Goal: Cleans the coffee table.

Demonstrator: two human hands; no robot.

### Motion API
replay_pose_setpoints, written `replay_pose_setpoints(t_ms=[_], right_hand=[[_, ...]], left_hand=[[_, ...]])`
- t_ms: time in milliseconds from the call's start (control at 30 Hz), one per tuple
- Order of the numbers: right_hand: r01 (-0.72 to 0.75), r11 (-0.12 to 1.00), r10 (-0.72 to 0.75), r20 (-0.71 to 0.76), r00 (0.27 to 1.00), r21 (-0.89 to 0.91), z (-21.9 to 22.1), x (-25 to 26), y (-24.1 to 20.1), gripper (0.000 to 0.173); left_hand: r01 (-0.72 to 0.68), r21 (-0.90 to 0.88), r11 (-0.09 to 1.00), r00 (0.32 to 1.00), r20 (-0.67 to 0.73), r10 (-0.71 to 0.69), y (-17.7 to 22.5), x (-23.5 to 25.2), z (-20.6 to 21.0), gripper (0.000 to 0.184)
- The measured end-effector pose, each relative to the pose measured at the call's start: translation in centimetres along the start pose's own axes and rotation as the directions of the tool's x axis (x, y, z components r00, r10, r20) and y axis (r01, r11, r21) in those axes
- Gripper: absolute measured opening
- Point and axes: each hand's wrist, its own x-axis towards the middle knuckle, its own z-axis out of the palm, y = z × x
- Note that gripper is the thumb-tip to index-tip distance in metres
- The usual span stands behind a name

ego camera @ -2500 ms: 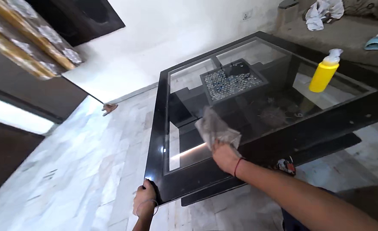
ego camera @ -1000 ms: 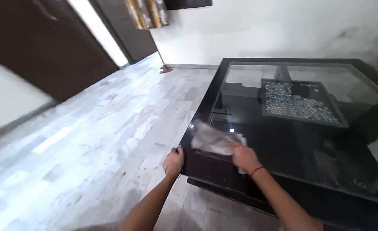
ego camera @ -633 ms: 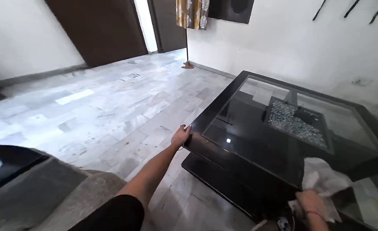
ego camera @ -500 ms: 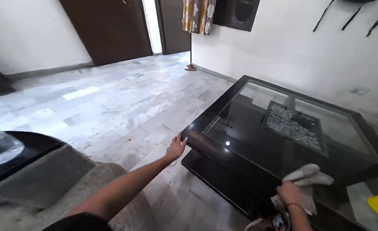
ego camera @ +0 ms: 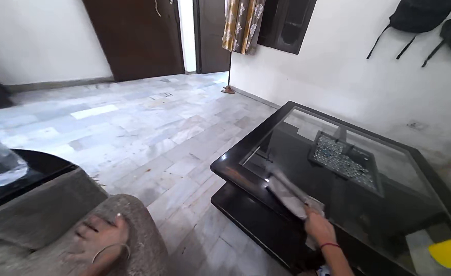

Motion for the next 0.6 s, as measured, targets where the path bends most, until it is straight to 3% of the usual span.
replay_pose_setpoints(t_ms=[133,200,267,400,500,600], right_hand=[[-0.358,0.912,0.357,0.045,0.933,0.198,0.5,-0.3,9.8,0.06],[-0.467,0.842,0.469,0.063,0.881,0.27,1.4,-0.5,12.9,0.056],[-0.513,0.779,0.54,0.031,0.841,0.361,1.8,-0.6,14.3,0.057],[-0.534,0.745,0.578,0.012,0.816,0.4,1.3,0.2,12.5,0.055],[-0.422,0.834,0.447,0.012,0.894,0.357,0.1,1.5,7.9,0.049],[-0.243,0.932,0.244,0.03,0.969,0.268,-1.5,1.7,0.1,0.045]], left_hand=[[0.123,-0.029,0.992,0.991,-0.043,-0.124,4.2,2.6,0.5,0.069],[0.095,0.004,0.995,0.995,-0.032,-0.095,4.9,3.6,0.5,0.067],[-0.027,0.067,0.997,0.998,0.05,0.024,4.8,4.9,0.1,0.067],[-0.227,0.277,0.934,0.945,0.294,0.143,2.9,11.2,2.7,0.072],[-0.298,0.327,0.897,0.905,0.395,0.157,1.7,15.5,4.8,0.072],[-0.317,0.333,0.888,0.892,0.423,0.16,1.8,15.3,4.5,0.074]])
